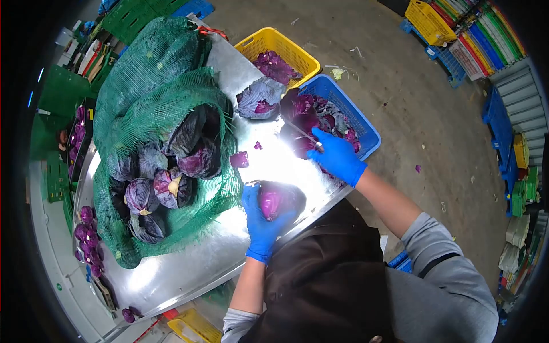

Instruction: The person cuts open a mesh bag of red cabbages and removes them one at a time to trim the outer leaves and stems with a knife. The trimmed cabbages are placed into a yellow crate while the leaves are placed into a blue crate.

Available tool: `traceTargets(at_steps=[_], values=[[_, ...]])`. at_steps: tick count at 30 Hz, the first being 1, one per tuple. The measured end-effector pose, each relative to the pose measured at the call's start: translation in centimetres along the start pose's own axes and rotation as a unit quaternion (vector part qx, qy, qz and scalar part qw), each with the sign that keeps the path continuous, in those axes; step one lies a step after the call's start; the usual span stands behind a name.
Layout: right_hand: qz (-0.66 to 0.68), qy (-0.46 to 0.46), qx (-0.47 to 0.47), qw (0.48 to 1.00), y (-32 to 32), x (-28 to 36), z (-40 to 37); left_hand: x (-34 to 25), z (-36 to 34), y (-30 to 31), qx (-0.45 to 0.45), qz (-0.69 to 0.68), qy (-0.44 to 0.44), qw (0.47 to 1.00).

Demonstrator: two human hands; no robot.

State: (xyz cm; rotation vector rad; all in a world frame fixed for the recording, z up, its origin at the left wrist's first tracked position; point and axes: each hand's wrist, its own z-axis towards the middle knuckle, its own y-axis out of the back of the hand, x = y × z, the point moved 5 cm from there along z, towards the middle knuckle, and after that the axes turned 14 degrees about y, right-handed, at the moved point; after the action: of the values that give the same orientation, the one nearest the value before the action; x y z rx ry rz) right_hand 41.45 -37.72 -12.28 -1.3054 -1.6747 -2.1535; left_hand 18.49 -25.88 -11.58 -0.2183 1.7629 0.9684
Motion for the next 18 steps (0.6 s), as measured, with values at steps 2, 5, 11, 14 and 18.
traceTargets(at_steps=[2,5,11,14,18], values=[[-0.093,0.272,-0.162,0.944,-0.9,4.1,-0.8,0.1,-0.1,-0.2,0.026,-0.037,0.032,0.998],[0.057,0.178,-0.008,0.982,-5.4,6.0,-0.7,0.3,-0.6,-0.5,0.050,-0.024,0.045,0.997],[0.060,0.127,0.018,0.990,-8.0,1.5,-0.1,2.2,-2.0,0.6,0.086,-0.163,0.125,0.975],[-0.002,0.022,-0.019,1.000,-6.3,-1.5,-1.1,2.4,-2.0,1.2,0.064,-0.174,0.134,0.974],[0.051,0.016,-0.083,0.995,-3.0,0.2,-0.4,3.9,-1.0,1.4,0.007,-0.369,0.258,0.893]])
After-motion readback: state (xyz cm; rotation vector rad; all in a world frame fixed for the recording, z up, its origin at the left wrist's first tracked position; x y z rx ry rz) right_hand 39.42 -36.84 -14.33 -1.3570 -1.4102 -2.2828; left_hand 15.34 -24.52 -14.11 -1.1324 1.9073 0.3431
